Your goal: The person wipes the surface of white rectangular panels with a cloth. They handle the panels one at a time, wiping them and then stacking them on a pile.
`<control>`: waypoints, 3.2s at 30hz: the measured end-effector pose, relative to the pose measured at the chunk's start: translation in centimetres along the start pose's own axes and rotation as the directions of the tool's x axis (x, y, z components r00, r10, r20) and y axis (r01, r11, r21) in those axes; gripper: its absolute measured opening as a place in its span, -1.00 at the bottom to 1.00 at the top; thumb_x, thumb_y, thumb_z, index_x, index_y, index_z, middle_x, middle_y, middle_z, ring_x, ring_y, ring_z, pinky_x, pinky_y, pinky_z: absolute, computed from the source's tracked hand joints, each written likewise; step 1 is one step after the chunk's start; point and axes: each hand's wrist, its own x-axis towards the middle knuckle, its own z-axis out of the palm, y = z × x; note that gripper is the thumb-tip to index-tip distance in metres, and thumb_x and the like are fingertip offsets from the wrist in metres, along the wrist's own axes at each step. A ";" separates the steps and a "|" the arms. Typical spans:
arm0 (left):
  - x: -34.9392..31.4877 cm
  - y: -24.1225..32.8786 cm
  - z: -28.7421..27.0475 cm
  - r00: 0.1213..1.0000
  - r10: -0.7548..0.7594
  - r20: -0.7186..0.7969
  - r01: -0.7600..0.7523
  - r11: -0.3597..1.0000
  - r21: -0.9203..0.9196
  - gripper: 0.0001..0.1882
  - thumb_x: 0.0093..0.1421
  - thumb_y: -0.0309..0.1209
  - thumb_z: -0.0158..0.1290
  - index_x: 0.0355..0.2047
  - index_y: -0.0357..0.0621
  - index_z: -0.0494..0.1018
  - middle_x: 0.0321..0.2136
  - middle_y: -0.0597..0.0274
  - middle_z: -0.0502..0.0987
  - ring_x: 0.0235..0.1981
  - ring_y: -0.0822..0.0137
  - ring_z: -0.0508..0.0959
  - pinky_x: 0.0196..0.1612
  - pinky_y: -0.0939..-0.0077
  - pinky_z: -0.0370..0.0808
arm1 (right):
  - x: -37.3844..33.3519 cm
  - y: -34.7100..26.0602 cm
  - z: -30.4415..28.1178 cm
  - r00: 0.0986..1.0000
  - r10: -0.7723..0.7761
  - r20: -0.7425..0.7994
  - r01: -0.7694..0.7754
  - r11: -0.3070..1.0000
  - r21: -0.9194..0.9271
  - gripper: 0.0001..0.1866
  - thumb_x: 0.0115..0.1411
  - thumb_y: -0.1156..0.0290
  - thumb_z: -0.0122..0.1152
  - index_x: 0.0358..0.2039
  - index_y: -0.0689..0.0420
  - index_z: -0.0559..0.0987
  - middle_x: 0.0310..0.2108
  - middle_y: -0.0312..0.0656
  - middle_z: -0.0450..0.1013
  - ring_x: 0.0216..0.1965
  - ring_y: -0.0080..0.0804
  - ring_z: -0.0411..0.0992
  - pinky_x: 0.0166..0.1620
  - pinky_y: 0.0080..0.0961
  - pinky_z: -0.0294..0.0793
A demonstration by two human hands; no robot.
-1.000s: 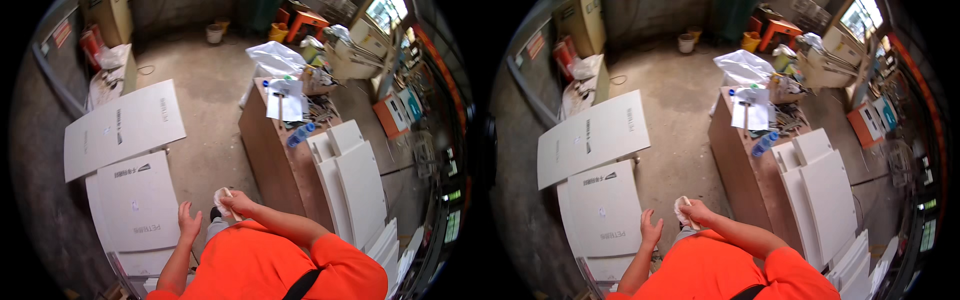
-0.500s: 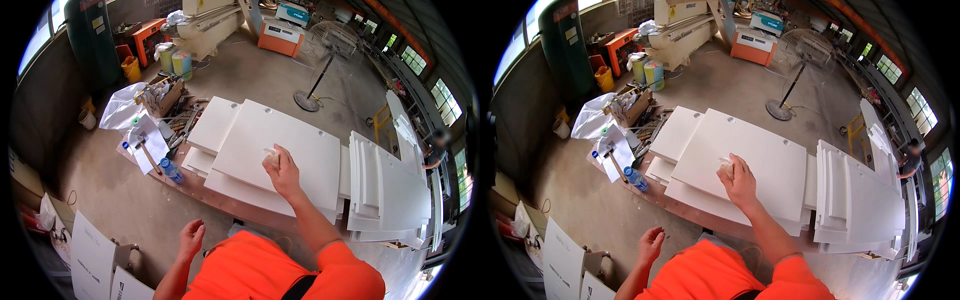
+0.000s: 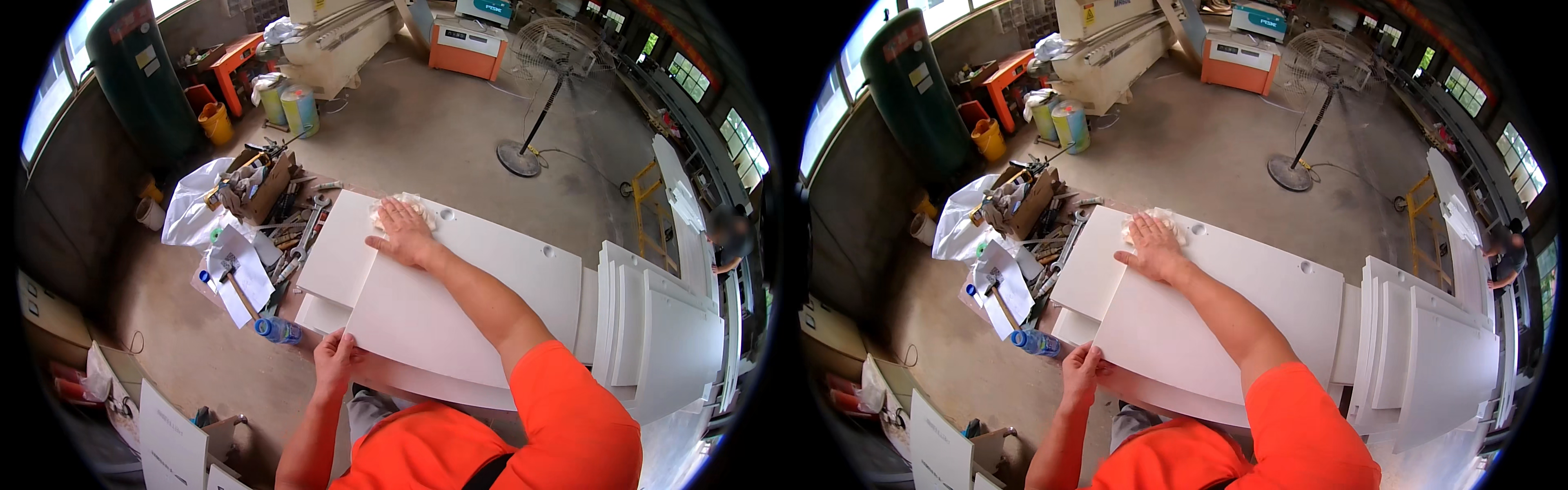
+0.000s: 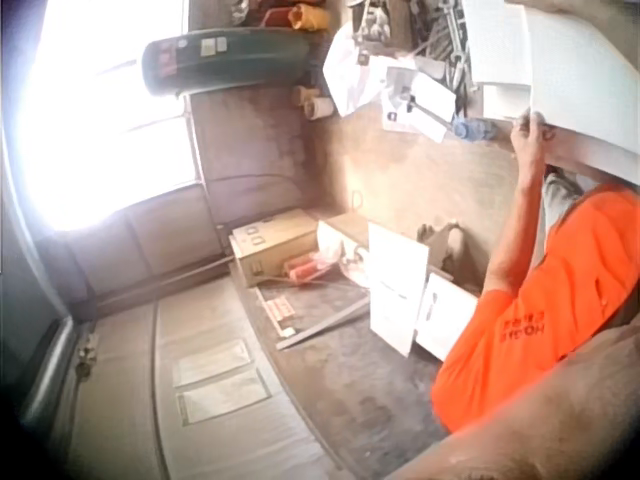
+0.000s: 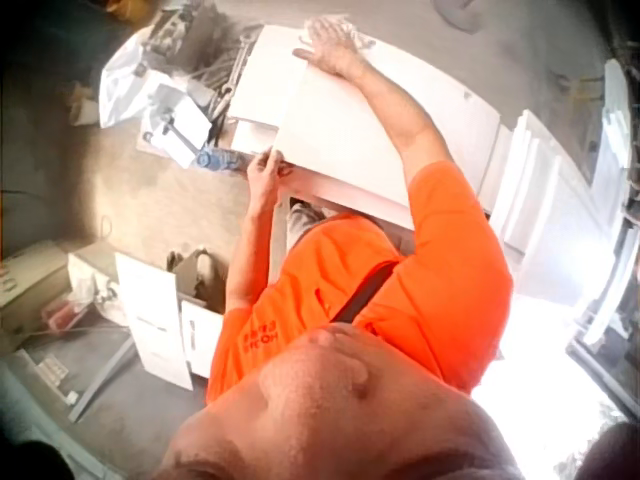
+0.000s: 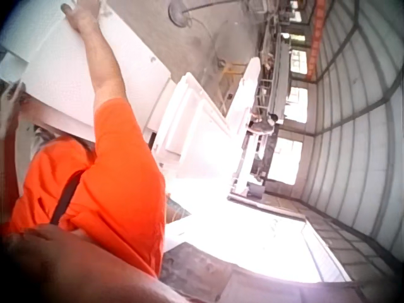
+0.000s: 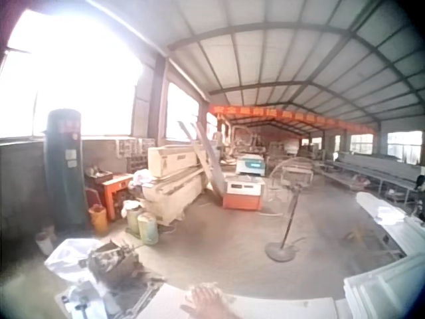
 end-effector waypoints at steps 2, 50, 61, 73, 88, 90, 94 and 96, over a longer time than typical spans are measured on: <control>0.3 0.6 0.8 1.000 -0.030 -0.005 0.030 0.999 -0.014 -0.72 0.46 -0.40 0.10 0.01 -0.41 0.56 -0.32 0.21 0.66 -0.45 0.47 0.65 -0.31 0.57 0.65 | 3.7 2.8 -2.0 0.981 0.194 0.010 -0.194 0.981 0.008 0.04 0.40 -0.43 -0.25 0.52 0.27 0.09 0.59 -0.02 -0.07 0.61 -0.17 -0.21 0.60 -0.26 -0.29; 4.6 6.1 1.8 0.708 0.438 0.554 -0.703 0.368 0.608 -0.44 0.31 -0.47 0.19 0.29 -0.31 0.34 0.25 -0.18 0.38 0.29 -0.05 0.40 0.35 0.10 0.30 | -41.6 0.7 2.8 0.343 0.896 -0.280 -0.938 0.343 -0.052 -0.02 0.36 -0.30 0.00 0.48 0.23 0.09 0.49 0.25 -0.04 0.48 0.38 -0.08 0.46 0.25 -0.10; 6.1 4.6 5.8 0.732 0.218 0.645 -0.671 0.073 0.738 -0.17 0.15 -0.29 0.32 0.37 -0.29 0.25 0.45 -0.40 0.09 0.43 -0.41 0.15 0.43 -0.15 0.17 | -16.0 14.2 -1.0 0.554 0.769 -0.320 -0.787 0.609 0.101 0.10 0.28 -0.47 -0.01 0.45 0.27 0.15 0.51 0.11 0.00 0.55 0.06 -0.12 0.54 -0.07 -0.19; 6.1 4.2 5.7 0.711 0.207 0.672 -0.691 0.028 0.722 -0.18 0.20 -0.30 0.28 0.41 -0.27 0.23 0.47 -0.41 0.06 0.46 -0.38 0.13 0.44 -0.09 0.18 | -29.1 22.0 -3.0 0.327 0.910 -0.255 -0.918 0.370 0.141 0.07 0.37 -0.40 -0.08 0.51 0.29 0.05 0.56 0.07 -0.04 0.58 -0.04 -0.12 0.56 -0.19 -0.12; 7.1 5.3 2.2 0.625 0.197 0.756 -0.777 0.056 0.627 -0.14 0.25 -0.18 0.27 0.40 -0.42 0.19 0.46 -0.51 0.02 0.47 -0.42 0.09 0.46 -0.12 0.15 | -47.3 -3.6 3.5 -0.123 0.988 -0.094 -0.692 -0.018 0.722 -0.59 0.38 0.15 0.21 0.07 0.19 0.57 -0.20 0.07 0.59 -0.14 0.03 0.59 -0.06 -0.08 0.53; 6.1 5.6 -0.3 0.642 0.212 0.737 -0.766 0.138 0.628 -0.12 0.20 -0.26 0.33 0.38 -0.44 0.18 0.43 -0.48 0.09 0.44 -0.40 0.14 0.45 -0.10 0.18 | -48.8 -5.9 4.9 -0.121 0.991 -0.066 -0.661 -0.030 0.750 -0.66 0.39 0.20 0.20 -0.01 0.20 0.60 -0.34 0.02 0.59 -0.28 -0.06 0.59 -0.15 -0.14 0.54; 4.4 5.3 -3.8 0.737 0.242 0.631 -0.675 0.319 0.666 -0.15 0.18 -0.40 0.33 0.38 -0.42 0.17 0.31 -0.38 0.27 0.32 -0.23 0.34 0.33 0.01 0.33 | -50.7 -8.5 4.5 -0.096 0.982 0.163 -0.500 -0.189 0.845 -0.69 0.41 0.24 0.21 -0.07 0.25 0.59 -0.42 -0.22 0.50 -0.40 -0.44 0.45 -0.24 -0.38 0.49; 3.6 5.2 -4.3 0.804 0.237 0.545 -0.589 0.439 0.678 -0.18 0.20 -0.47 0.32 0.38 -0.40 0.17 0.21 -0.30 0.41 0.21 -0.07 0.50 0.21 0.11 0.47 | -50.5 -9.2 3.8 -0.116 0.969 0.218 -0.437 -0.247 0.865 -0.69 0.41 0.27 0.21 -0.03 0.26 0.60 -0.42 -0.28 0.48 -0.40 -0.51 0.41 -0.25 -0.44 0.47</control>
